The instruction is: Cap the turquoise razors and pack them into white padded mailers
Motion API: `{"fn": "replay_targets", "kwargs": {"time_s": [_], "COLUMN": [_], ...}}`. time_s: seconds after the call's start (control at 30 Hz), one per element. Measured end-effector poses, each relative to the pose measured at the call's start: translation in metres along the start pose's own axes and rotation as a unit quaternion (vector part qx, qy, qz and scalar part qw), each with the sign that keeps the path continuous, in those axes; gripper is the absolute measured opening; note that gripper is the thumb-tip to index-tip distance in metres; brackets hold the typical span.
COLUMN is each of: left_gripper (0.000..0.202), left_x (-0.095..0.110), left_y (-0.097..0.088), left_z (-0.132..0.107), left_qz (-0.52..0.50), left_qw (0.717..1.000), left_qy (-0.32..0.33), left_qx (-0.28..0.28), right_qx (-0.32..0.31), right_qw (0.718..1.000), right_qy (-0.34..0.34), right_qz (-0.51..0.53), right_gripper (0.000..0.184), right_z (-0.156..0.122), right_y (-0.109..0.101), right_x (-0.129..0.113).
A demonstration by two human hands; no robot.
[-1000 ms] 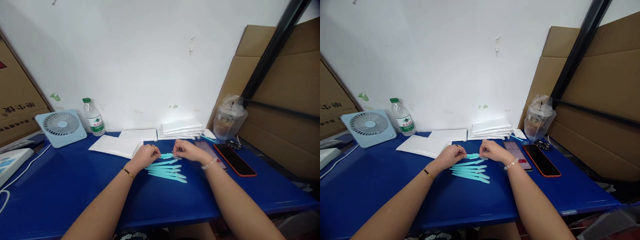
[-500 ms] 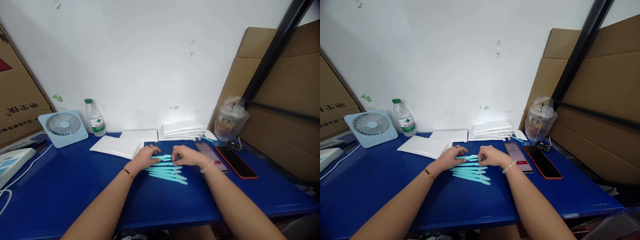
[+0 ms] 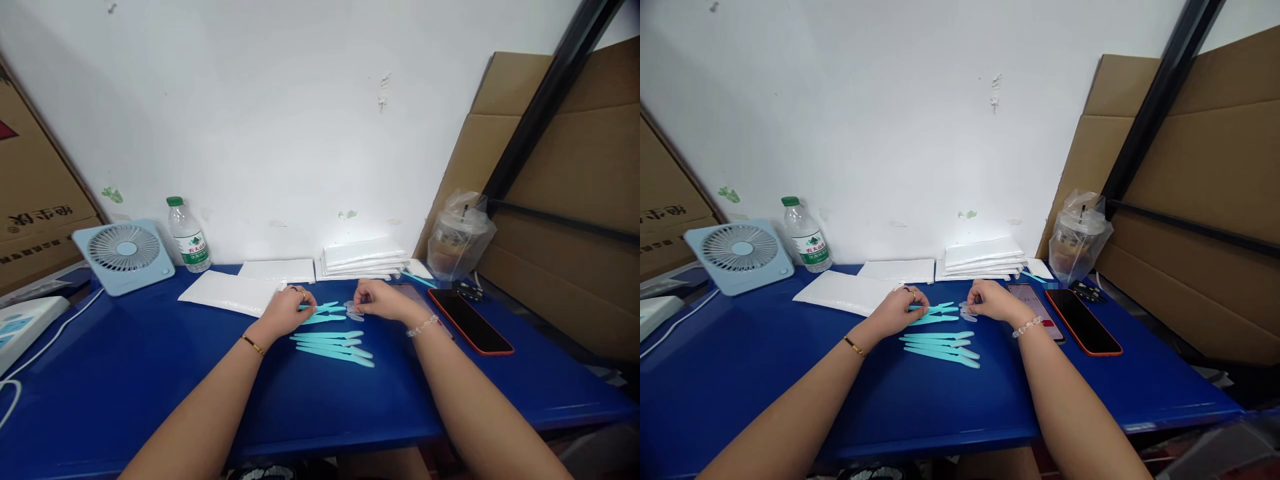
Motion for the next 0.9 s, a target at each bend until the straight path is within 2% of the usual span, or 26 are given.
{"fn": "replay_targets", "kwargs": {"time_s": [0.07,0.13,0.27,0.37,0.47,0.53,0.63,0.7,0.8,0.9], "left_gripper": [0.041,0.056,0.032,0.026,0.033,0.036,0.028,0.022,0.020,0.020], "left_x": [-0.004,-0.004,-0.001,0.002,0.005,0.011,0.022,0.026,0.025,0.014], "left_y": [0.002,0.007,0.017,0.017,0.008,0.002,0.001,0.002,0.001,0.001], "left_z": [-0.001,-0.002,0.000,0.000,-0.001,-0.003,-0.004,-0.002,0.001,0.002], "left_qz": [-0.007,-0.018,-0.036,-0.045,-0.048,-0.056,-0.052,-0.036,-0.009,0.009], "left_qw": [1.000,1.000,0.998,0.997,0.998,0.998,0.997,0.998,1.000,1.000], "left_qy": [-0.011,-0.016,-0.011,-0.007,0.001,0.015,0.040,0.042,0.028,0.004], "left_qx": [0.011,-0.005,-0.053,-0.064,-0.030,-0.012,-0.031,-0.037,-0.002,0.021], "right_qx": [-0.001,-0.031,-0.134,-0.156,-0.139,-0.102,-0.049,-0.036,-0.031,-0.009], "right_qw": [1.000,0.999,0.990,0.986,0.989,0.993,0.997,0.997,0.998,1.000], "right_qy": [0.006,-0.015,-0.052,-0.055,-0.056,-0.056,-0.063,-0.062,-0.044,-0.003], "right_qz": [0.013,0.031,0.009,-0.020,-0.015,-0.010,-0.005,0.006,0.012,-0.012], "right_gripper": [0.012,0.018,0.024,0.021,0.021,0.020,0.016,0.013,0.008,0.006], "right_z": [-0.002,-0.004,-0.007,-0.006,-0.003,-0.001,0.000,-0.001,-0.002,-0.002], "right_y": [-0.003,-0.001,0.015,0.024,0.025,0.022,0.014,0.010,0.004,-0.002], "right_x": [0.001,-0.007,-0.025,-0.027,-0.026,-0.025,-0.029,-0.031,-0.026,-0.009]}}
Point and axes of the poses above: each hand's wrist, its own z-axis towards the middle knuckle, its own y-axis out of the palm, x = y × z, the point moved 6 cm from there along z, towards the middle knuckle, and after that the axes turned 1 degree about z, right-handed, at the moved point
